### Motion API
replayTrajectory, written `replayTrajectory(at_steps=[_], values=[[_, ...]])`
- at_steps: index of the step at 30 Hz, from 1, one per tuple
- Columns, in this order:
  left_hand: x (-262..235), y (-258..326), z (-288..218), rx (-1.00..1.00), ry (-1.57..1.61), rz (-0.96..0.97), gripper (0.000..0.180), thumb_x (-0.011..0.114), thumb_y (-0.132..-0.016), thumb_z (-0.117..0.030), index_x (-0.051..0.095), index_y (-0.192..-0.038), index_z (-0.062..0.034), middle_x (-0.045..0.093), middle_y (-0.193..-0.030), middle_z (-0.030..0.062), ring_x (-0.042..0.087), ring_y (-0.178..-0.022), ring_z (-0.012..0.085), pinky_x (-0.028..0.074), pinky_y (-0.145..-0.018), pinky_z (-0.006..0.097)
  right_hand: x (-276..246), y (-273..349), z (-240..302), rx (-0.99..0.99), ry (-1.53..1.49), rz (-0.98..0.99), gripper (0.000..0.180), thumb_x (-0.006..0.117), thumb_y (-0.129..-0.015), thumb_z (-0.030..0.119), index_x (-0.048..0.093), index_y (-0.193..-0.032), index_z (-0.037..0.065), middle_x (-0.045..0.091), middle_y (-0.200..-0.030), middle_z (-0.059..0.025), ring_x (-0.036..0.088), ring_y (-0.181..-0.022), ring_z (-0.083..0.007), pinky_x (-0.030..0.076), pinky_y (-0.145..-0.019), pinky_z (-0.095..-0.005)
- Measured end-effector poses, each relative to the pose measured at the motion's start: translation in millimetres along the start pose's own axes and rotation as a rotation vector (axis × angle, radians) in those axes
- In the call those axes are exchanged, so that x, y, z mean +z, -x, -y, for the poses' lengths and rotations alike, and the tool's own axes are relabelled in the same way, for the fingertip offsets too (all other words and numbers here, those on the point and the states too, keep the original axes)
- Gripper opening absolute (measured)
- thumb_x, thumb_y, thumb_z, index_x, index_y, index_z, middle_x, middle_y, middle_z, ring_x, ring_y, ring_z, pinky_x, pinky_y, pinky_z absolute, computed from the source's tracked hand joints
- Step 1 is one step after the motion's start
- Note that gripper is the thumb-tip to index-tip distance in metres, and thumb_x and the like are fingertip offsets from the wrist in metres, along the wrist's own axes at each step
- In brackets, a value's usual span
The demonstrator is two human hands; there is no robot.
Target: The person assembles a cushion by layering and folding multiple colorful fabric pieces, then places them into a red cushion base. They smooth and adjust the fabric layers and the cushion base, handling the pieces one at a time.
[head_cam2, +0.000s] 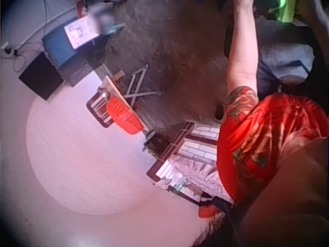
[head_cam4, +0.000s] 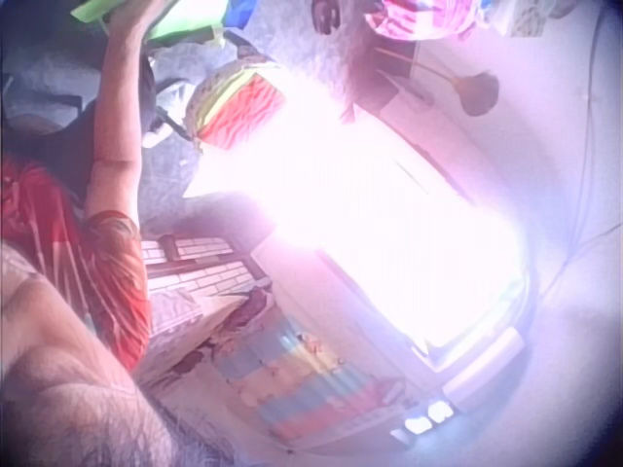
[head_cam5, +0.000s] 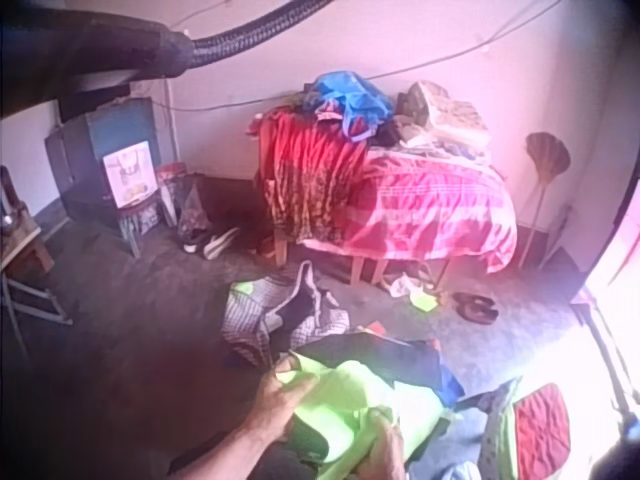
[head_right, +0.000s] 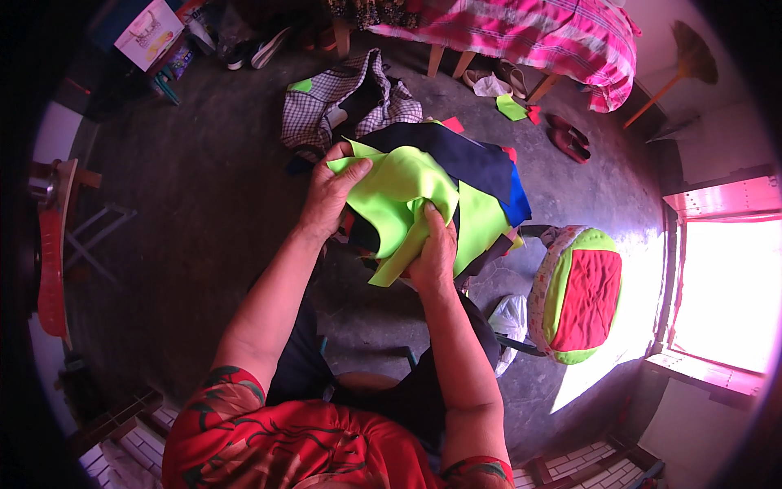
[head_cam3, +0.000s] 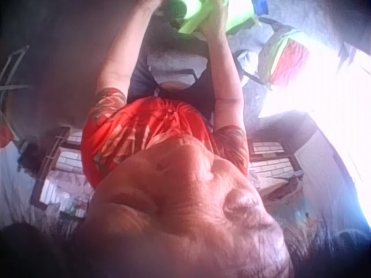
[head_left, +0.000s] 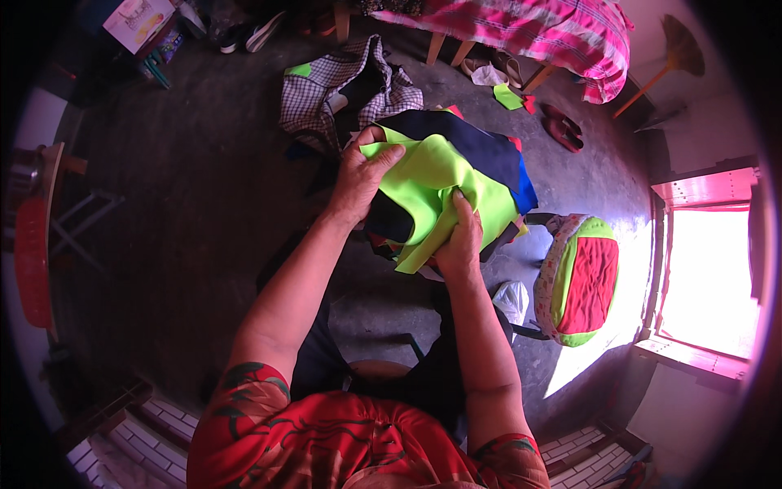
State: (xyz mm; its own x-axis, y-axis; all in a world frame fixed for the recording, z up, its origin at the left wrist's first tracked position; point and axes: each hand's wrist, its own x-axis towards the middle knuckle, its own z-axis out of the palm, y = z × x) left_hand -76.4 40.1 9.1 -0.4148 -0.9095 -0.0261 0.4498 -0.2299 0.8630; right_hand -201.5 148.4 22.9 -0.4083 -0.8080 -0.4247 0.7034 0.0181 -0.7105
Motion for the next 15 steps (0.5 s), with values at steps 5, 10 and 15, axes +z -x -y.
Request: replayTrajectory(at_steps=[5,10,15], values=[[0,-3,-1,0.028,-0.009,-0.080,0.012,0.064,-0.084,-0.009,0.056,-0.093,-0.0068,0.061,-0.080,0.0002,0.057,-0.070,0.0073,0.049,-0.064,0.024,-11,-9,-2,-0.178,0.091,-0.036,0.034,0.056,-0.087,0.022,0.050,-0.117,0.005,0.056,-0.108,-0.0091,0.057,-0.094,-0.0211,0.047,-0.082,-0.0343],[-4,-2,-2,-0.007,-0.044,-0.132,0.016,0.062,-0.085,-0.008,0.057,-0.099,-0.0040,0.063,-0.087,0.0027,0.058,-0.075,0.0091,0.049,-0.068,0.025,-18,-15,-3,-0.233,0.070,-0.128,0.030,0.056,-0.089,0.023,0.052,-0.114,0.007,0.057,-0.107,-0.0075,0.057,-0.091,-0.0197,0.046,-0.082,-0.0337],[-7,-4,-1,0.026,0.002,-0.174,0.025,0.060,-0.085,-0.007,0.057,-0.110,-0.0025,0.062,-0.094,0.0044,0.059,-0.081,0.0101,0.049,-0.073,0.026,-22,-17,7,-0.314,-0.029,-0.204,0.021,0.053,-0.092,0.024,0.055,-0.106,0.008,0.062,-0.096,-0.0094,0.058,-0.086,-0.0205,0.048,-0.078,-0.0348]])
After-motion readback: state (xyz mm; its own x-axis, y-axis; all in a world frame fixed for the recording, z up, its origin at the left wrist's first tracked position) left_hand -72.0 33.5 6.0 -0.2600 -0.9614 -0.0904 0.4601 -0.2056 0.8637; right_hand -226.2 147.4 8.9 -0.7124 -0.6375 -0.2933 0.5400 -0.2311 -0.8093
